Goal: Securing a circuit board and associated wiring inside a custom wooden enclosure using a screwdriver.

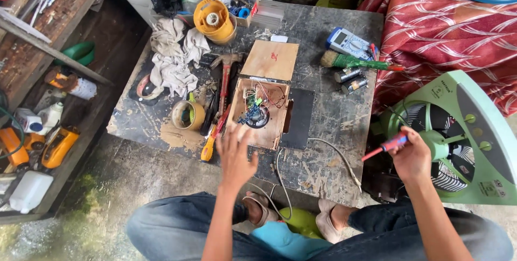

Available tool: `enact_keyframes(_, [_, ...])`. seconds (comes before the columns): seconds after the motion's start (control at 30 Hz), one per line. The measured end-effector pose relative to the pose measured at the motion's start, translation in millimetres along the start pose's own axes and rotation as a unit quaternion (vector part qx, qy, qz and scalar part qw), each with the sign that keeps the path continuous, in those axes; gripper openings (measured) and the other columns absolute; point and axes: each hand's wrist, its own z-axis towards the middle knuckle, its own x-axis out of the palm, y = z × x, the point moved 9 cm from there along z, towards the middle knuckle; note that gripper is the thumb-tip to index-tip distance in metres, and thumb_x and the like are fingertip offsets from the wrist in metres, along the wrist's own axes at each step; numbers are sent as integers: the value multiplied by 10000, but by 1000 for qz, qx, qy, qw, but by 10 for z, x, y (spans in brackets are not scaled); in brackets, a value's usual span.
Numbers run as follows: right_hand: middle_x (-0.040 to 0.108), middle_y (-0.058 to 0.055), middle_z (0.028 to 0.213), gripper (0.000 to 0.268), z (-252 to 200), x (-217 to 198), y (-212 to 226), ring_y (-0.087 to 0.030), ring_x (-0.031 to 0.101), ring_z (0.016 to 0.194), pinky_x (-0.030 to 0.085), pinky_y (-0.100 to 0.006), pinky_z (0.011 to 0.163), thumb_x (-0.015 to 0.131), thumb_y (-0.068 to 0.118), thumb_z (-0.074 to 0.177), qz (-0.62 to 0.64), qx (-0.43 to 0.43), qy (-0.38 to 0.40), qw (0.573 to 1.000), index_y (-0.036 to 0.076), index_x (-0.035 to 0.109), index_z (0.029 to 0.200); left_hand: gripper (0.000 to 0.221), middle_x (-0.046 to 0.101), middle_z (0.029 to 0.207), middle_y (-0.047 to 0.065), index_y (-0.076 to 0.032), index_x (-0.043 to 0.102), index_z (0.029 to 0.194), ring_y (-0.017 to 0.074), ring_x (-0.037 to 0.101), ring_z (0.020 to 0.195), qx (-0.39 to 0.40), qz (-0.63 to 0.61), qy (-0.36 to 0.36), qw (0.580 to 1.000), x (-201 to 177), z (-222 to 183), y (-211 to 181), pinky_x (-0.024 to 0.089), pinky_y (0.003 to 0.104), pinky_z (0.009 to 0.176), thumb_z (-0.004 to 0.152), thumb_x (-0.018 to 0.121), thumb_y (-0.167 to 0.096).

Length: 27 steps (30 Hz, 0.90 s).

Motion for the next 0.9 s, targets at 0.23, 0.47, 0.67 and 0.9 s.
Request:
enact_keyframes(0.23, [578,-10,734,219,-177,-406,-257,-89,516,591,466,-217,571,605,250,984,90,1,-56,994,118,698,1130,376,772,1100,114,-76,739,1093,320,468,1372,60,116,69,989,219,33,214,309,555,1198,736,842,-139])
enact_keyframes(0.47, [537,-26,750,183,-141,-249,-449,-135,510,610,470,-245,601,583,262,1025,87,36,-64,994,129,665,1121,365,762,1153,54,-119,730,1127,236,639,1180,91,15,41,995,429,-139,-579,261,489,1197,790,723,23])
enact_keyframes(0.67, [564,2,728,203,-96,-341,-467,-123,530,625,464,-237,590,649,273,972,111,45,-66,991,135,699,1113,378,757,1075,115,-45,734,1065,237,692,1031,71,-31,-5,997,771,-158,-926,367,468,1165,707,853,-45])
enact_keyframes(0.9, [616,22,794,273,54,-576,-650,-128,616,658,506,-222,632,695,348,963,140,57,-63,987,161,717,1160,265,716,897,134,3,728,1010,266,704,952,46,-99,3,994,571,-13,-1263,355,487,1138,749,767,22])
